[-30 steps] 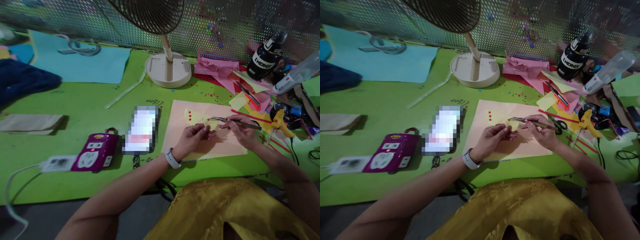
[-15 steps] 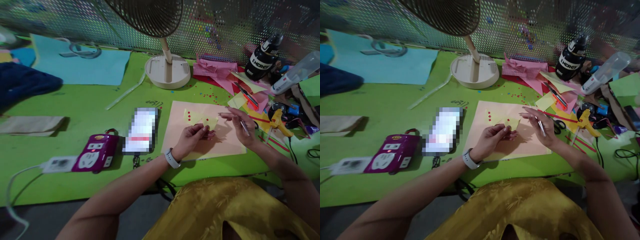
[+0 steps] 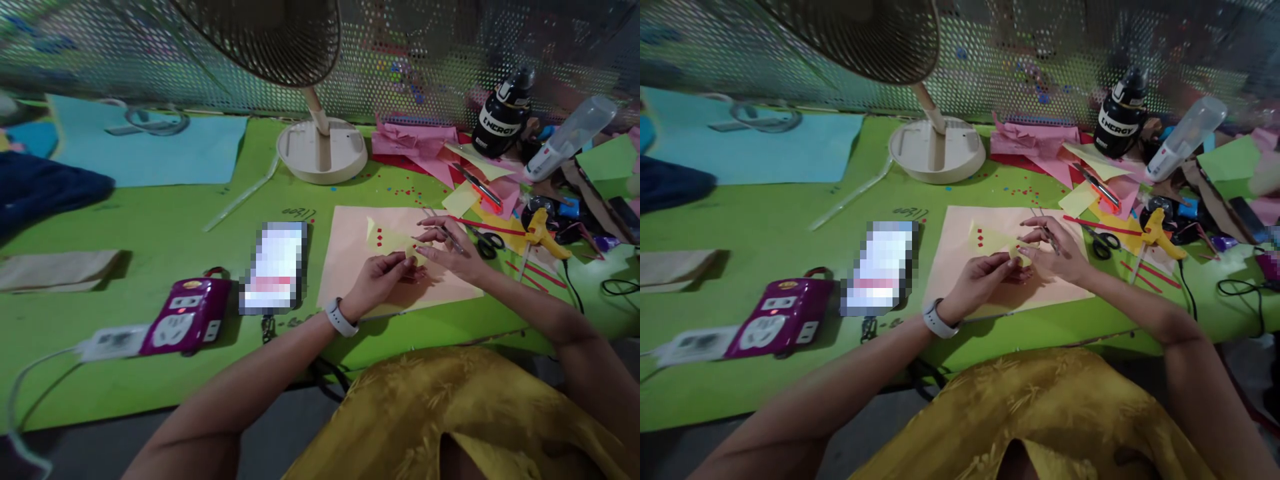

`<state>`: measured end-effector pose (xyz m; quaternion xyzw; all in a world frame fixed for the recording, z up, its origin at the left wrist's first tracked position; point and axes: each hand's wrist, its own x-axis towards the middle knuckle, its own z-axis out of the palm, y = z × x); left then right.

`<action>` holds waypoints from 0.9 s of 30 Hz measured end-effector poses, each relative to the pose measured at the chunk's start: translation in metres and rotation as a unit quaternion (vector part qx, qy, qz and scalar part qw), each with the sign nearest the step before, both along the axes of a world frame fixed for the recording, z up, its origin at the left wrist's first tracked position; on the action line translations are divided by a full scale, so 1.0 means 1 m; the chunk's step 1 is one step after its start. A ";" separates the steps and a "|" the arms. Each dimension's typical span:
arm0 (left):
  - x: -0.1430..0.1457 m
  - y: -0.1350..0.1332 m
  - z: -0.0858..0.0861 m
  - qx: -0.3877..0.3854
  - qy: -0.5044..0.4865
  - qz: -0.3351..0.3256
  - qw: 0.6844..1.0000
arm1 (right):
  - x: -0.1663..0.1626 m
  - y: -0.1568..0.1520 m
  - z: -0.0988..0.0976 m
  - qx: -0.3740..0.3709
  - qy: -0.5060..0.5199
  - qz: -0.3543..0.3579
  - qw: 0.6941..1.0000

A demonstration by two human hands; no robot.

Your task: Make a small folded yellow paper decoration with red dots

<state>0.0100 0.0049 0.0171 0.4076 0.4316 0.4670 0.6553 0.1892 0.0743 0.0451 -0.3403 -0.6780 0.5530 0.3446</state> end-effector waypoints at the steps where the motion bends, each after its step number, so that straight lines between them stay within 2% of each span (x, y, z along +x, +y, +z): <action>1: 0.000 0.000 -0.001 0.002 0.000 -0.002 1.000 | 0.000 0.000 0.000 -0.003 -0.001 -0.001 1.000; 22: 0.001 -0.001 0.008 -0.008 0.018 -0.001 1.000 | -0.001 -0.001 0.003 -0.002 0.000 -0.006 1.000; 27: 0.000 0.000 0.008 -0.018 0.002 0.029 0.999 | 0.002 0.002 0.002 0.036 0.034 -0.005 0.999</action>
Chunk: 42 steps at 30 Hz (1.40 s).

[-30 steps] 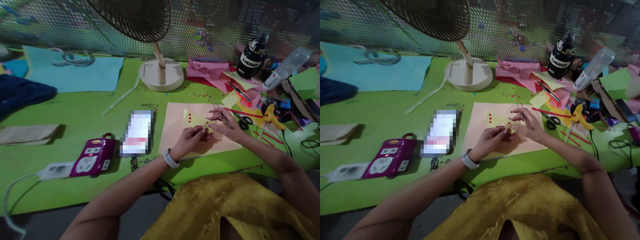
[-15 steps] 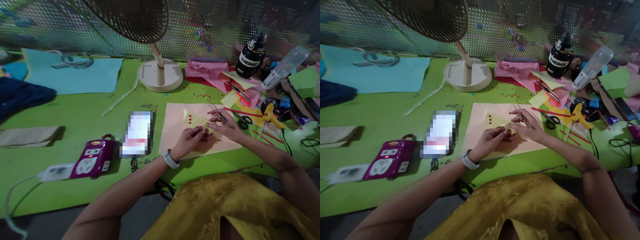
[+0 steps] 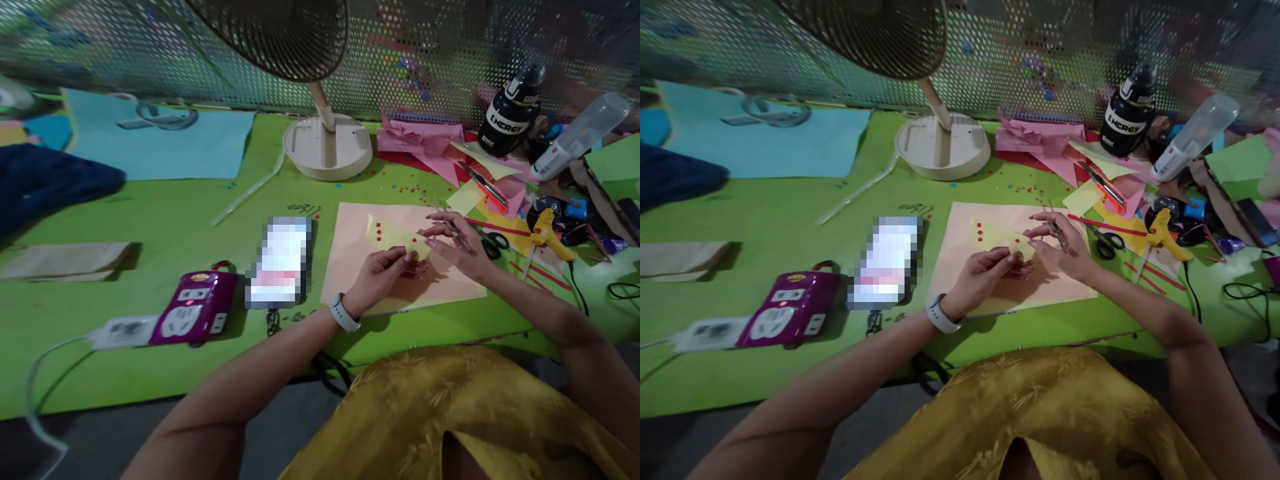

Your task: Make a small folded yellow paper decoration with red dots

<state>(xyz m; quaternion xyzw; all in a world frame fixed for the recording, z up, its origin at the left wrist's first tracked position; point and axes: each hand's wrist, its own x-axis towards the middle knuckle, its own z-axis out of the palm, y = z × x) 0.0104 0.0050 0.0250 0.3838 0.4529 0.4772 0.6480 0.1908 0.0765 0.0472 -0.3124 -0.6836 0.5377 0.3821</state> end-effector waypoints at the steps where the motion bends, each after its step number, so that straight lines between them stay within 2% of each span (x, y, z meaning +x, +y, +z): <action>1: 0.000 0.000 0.000 -0.001 -0.007 0.007 1.000 | 0.000 0.001 0.000 0.013 0.006 -0.008 1.000; 6: -0.001 0.001 -0.002 0.000 -0.023 0.032 0.999 | 0.000 0.002 0.000 0.052 -0.001 -0.023 0.998; 12: -0.003 0.001 -0.003 -0.013 -0.025 0.032 0.999 | 0.001 0.007 -0.002 0.022 -0.010 -0.010 1.000; 18: -0.004 0.002 -0.003 -0.047 -0.032 0.038 0.998 | 0.003 0.009 -0.001 0.030 -0.024 0.005 0.999; 24: -0.004 0.003 0.002 -0.023 0.005 0.024 0.999 | 0.004 0.007 -0.002 0.032 -0.031 -0.025 0.999; 30: -0.004 0.004 -0.001 -0.020 0.005 0.052 0.998 | 0.004 0.009 -0.005 0.034 -0.037 -0.029 0.998; 42: -0.005 0.002 -0.001 -0.021 0.007 0.027 0.999 | 0.005 0.011 -0.008 0.040 -0.031 -0.017 0.999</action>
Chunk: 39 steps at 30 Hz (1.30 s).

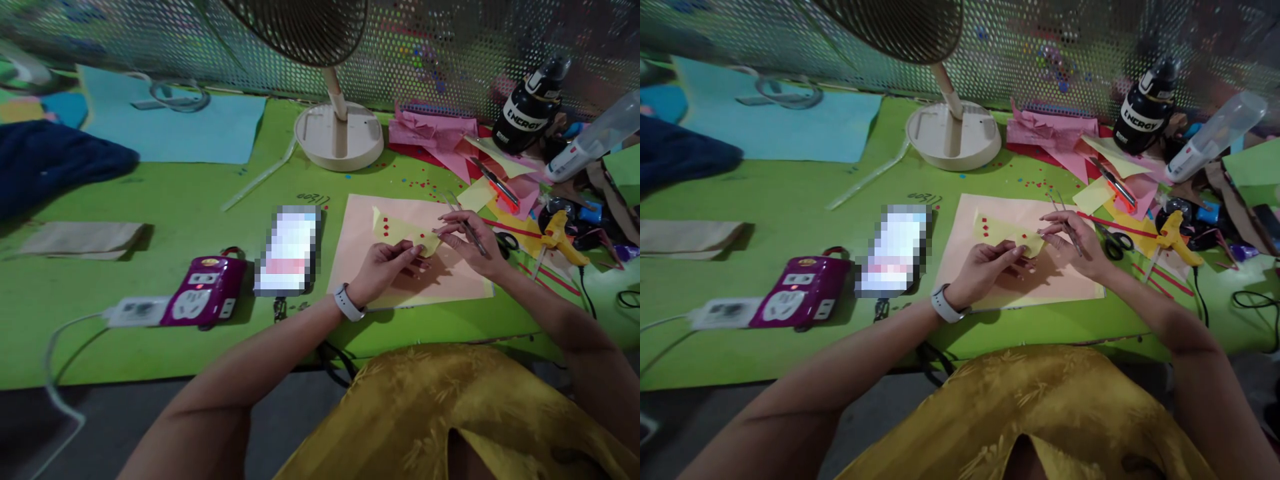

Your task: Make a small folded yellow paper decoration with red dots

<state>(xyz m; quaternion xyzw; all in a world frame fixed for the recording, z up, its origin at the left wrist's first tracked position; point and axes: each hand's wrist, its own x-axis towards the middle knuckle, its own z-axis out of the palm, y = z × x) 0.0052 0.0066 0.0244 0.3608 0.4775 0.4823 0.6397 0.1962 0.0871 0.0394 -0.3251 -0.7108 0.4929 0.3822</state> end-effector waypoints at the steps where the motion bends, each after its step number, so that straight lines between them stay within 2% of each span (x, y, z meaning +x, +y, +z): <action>1: 0.000 0.000 -0.001 0.000 0.002 -0.002 1.000 | 0.000 0.000 0.000 0.006 -0.006 -0.002 1.000; 6: -0.001 0.001 -0.001 -0.005 0.010 0.016 1.000 | 0.001 0.001 0.004 0.092 -0.026 -0.030 0.995; 11: 0.000 0.003 -0.001 -0.014 -0.003 0.047 0.999 | 0.015 0.013 0.026 0.125 -0.023 -0.074 0.989; 14: -0.001 0.003 -0.003 -0.010 -0.007 0.059 0.998 | 0.029 0.022 0.041 0.123 -0.052 -0.055 0.989; 16: -0.001 0.003 -0.005 -0.012 -0.012 0.070 0.997 | 0.040 0.027 0.044 0.132 -0.123 -0.035 0.983; 18: -0.002 0.003 -0.005 -0.012 -0.018 0.088 0.996 | 0.051 0.030 0.041 0.183 -0.234 -0.025 0.955; 21: -0.003 0.003 -0.006 -0.007 -0.023 0.098 0.995 | 0.069 0.033 0.029 0.307 -0.394 -0.013 0.866; 24: -0.005 0.003 -0.007 -0.007 -0.022 0.092 0.995 | 0.086 0.035 0.018 0.389 -0.488 -0.004 0.781; 26: -0.005 0.004 -0.006 -0.010 -0.021 0.094 0.995 | 0.096 0.037 0.014 0.405 -0.522 0.001 0.751; 28: -0.005 0.004 -0.006 -0.013 -0.022 0.095 0.995 | 0.103 0.040 0.014 0.398 -0.542 0.004 0.740; 33: -0.005 0.004 -0.004 -0.016 -0.028 0.105 0.994 | 0.108 0.050 0.019 0.372 -0.560 0.037 0.739; 39: -0.006 0.003 -0.003 -0.019 -0.023 0.107 0.994 | 0.109 0.055 0.008 0.355 -0.581 0.059 0.730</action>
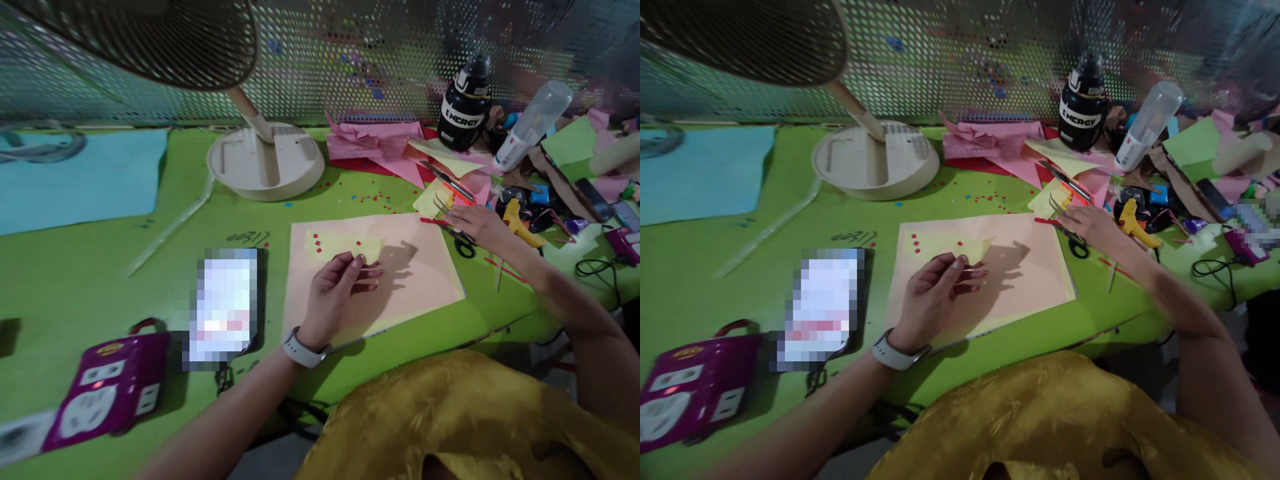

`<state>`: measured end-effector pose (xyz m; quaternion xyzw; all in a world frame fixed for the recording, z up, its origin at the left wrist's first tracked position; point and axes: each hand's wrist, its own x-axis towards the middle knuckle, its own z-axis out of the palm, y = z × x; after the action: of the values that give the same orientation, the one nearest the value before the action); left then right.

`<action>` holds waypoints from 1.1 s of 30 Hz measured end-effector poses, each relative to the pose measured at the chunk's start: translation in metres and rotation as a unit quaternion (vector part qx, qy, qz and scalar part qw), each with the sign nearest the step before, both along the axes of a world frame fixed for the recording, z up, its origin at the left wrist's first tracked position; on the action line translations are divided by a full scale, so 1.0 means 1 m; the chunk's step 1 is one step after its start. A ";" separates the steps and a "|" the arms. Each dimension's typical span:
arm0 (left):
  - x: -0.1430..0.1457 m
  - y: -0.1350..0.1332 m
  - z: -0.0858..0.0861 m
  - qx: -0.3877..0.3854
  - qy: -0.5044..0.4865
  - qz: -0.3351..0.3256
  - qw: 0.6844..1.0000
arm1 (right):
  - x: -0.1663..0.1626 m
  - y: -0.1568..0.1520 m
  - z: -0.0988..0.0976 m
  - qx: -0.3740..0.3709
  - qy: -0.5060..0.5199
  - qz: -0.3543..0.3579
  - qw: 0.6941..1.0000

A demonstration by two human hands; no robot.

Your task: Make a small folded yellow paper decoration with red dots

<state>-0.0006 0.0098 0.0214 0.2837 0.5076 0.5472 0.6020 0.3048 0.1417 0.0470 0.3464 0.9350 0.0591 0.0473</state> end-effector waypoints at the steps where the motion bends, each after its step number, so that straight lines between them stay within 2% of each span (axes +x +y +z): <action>1: 0.000 0.000 0.000 -0.001 0.001 -0.001 1.000 | 0.001 0.000 -0.002 -0.002 -0.003 0.000 1.000; 16: 0.001 0.000 0.001 -0.006 0.017 -0.009 1.000 | 0.015 0.006 -0.017 0.017 0.013 0.004 1.000; 22: 0.000 0.001 -0.002 0.005 0.012 -0.014 1.000 | 0.013 0.002 -0.013 0.027 0.048 0.007 0.998; 30: 0.000 0.001 -0.001 0.006 0.027 -0.015 0.999 | 0.009 0.002 -0.015 -0.008 0.059 0.008 0.998; 33: 0.000 0.001 -0.001 0.005 0.027 -0.015 1.000 | 0.008 -0.004 -0.009 0.006 0.059 0.003 0.998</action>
<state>-0.0006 0.0106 0.0207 0.3084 0.5167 0.5329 0.5950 0.3132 0.1375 0.0380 0.3467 0.9369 0.0446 -0.0102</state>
